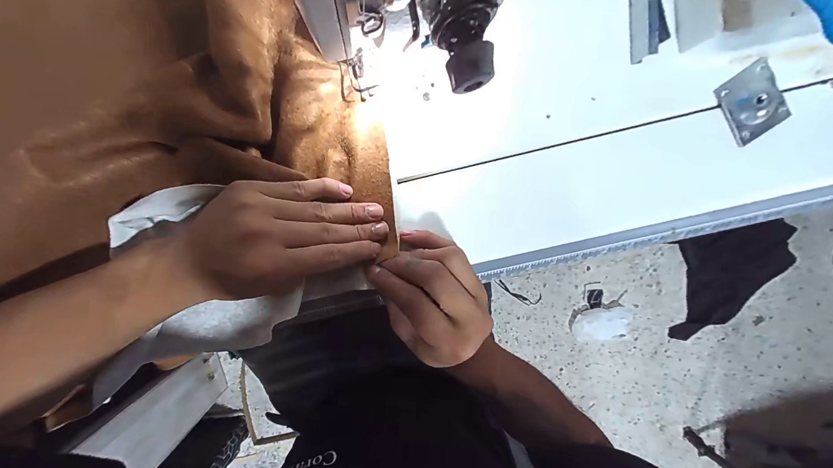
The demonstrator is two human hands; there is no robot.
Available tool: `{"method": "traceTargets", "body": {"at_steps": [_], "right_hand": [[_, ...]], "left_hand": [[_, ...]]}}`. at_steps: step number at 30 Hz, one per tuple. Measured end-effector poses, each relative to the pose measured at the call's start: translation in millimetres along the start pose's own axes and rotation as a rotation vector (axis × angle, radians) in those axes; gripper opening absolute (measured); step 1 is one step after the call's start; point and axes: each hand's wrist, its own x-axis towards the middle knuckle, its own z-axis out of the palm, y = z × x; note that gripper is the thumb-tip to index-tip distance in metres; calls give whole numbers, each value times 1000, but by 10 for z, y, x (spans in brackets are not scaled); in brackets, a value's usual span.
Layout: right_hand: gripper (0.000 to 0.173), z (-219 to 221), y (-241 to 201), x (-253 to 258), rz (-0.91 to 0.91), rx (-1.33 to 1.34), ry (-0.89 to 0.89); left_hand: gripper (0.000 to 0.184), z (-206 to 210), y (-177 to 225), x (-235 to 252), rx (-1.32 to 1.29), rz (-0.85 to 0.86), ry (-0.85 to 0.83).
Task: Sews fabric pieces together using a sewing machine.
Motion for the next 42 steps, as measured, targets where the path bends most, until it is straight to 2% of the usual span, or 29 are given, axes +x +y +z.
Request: {"method": "traceTargets", "body": {"at_steps": [7, 20, 34, 42], "right_hand": [[10, 7, -3, 10, -22, -62, -23], [11, 19, 36, 6, -85, -21, -47], [11, 40, -17, 29, -21, -47, -29], [10, -2, -56, 125, 39, -112, -136]], "left_hand": [[30, 19, 23, 10, 2, 11, 63], [31, 14, 7, 31, -13, -5, 33], [30, -19, -37, 61, -29, -56, 23], [29, -72, -117, 54, -37, -56, 38]]}}
